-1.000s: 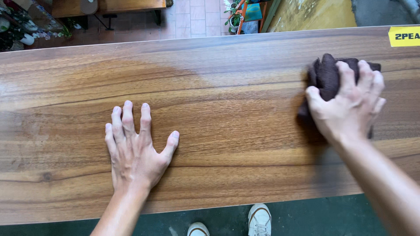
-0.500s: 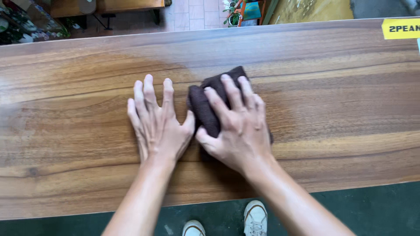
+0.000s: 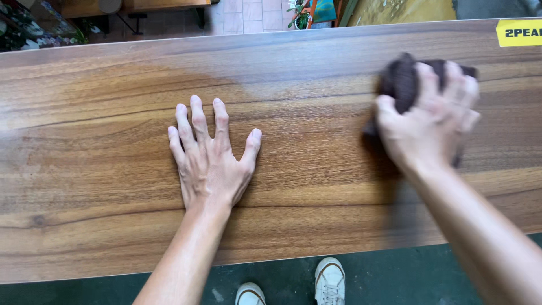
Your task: The person wipes a wooden table surface with a brown cloth, moving systematically across the tabletop. The person also wipes a green painted surface nearby, maintaining consistent hand pressure and coverage throughout the task.
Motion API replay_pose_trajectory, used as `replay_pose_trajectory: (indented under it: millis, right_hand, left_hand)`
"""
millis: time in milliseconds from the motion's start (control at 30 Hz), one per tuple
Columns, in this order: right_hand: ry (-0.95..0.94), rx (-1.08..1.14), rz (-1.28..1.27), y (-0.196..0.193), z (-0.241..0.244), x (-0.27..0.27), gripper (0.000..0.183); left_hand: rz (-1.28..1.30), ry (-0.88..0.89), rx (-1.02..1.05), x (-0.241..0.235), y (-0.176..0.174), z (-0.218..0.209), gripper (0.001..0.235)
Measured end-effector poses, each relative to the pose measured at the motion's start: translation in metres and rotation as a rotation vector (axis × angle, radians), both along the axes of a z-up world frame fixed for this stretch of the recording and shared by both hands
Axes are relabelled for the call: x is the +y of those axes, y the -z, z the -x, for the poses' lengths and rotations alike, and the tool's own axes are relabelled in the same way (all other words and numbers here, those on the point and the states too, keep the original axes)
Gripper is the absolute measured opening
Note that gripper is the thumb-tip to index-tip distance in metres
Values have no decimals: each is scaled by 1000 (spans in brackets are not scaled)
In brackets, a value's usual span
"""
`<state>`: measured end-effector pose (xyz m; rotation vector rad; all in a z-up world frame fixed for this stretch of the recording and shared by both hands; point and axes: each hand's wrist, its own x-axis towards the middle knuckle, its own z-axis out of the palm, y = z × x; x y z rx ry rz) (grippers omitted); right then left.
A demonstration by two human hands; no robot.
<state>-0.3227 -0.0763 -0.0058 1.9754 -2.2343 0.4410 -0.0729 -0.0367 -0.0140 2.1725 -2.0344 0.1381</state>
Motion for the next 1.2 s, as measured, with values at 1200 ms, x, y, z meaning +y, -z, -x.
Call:
replay_pose_trajectory:
  millis: [1200]
  right_hand:
    - [-340, -127, 76, -11, -41, 48, 57]
  left_hand:
    - [24, 31, -81, 10, 2, 70, 76]
